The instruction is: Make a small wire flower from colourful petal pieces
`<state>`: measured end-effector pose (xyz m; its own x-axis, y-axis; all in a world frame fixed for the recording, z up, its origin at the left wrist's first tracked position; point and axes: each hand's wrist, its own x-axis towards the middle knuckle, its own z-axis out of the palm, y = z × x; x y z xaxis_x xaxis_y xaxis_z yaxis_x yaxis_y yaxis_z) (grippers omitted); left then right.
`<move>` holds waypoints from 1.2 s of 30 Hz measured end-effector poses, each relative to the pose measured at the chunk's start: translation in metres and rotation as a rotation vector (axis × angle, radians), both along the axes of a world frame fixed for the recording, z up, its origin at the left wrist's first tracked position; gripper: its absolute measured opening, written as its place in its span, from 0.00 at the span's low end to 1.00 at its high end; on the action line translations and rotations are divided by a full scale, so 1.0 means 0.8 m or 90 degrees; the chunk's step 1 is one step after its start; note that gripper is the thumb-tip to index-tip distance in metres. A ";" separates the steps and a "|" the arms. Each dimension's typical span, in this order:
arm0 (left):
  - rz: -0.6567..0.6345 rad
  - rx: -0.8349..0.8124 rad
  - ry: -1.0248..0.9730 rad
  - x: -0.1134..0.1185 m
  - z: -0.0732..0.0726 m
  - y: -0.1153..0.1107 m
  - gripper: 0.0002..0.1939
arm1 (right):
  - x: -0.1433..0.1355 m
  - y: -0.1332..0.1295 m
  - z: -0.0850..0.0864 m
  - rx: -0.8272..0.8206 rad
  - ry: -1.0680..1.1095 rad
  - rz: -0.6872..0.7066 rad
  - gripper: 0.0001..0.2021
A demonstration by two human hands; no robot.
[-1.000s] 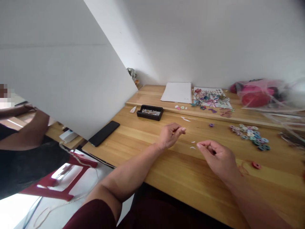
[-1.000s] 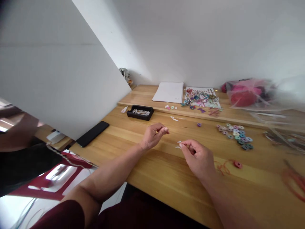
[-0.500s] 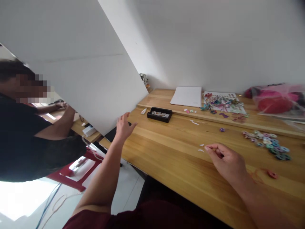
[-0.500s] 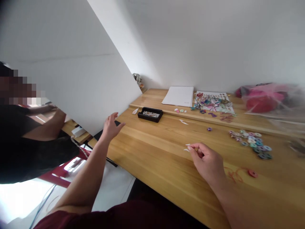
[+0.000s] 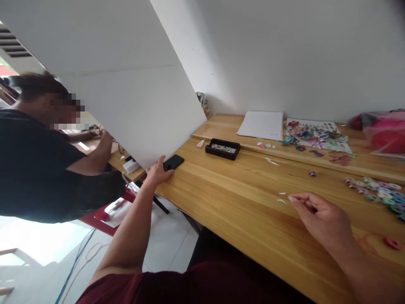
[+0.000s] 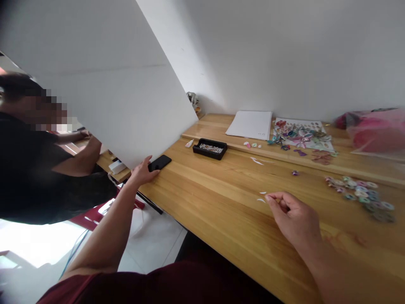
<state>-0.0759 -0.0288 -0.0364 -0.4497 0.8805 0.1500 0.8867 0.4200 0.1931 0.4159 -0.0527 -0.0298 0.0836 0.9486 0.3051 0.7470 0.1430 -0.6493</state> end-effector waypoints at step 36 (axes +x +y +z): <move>-0.029 0.121 -0.077 -0.005 -0.004 0.010 0.39 | 0.011 0.012 -0.018 -0.037 -0.003 0.007 0.20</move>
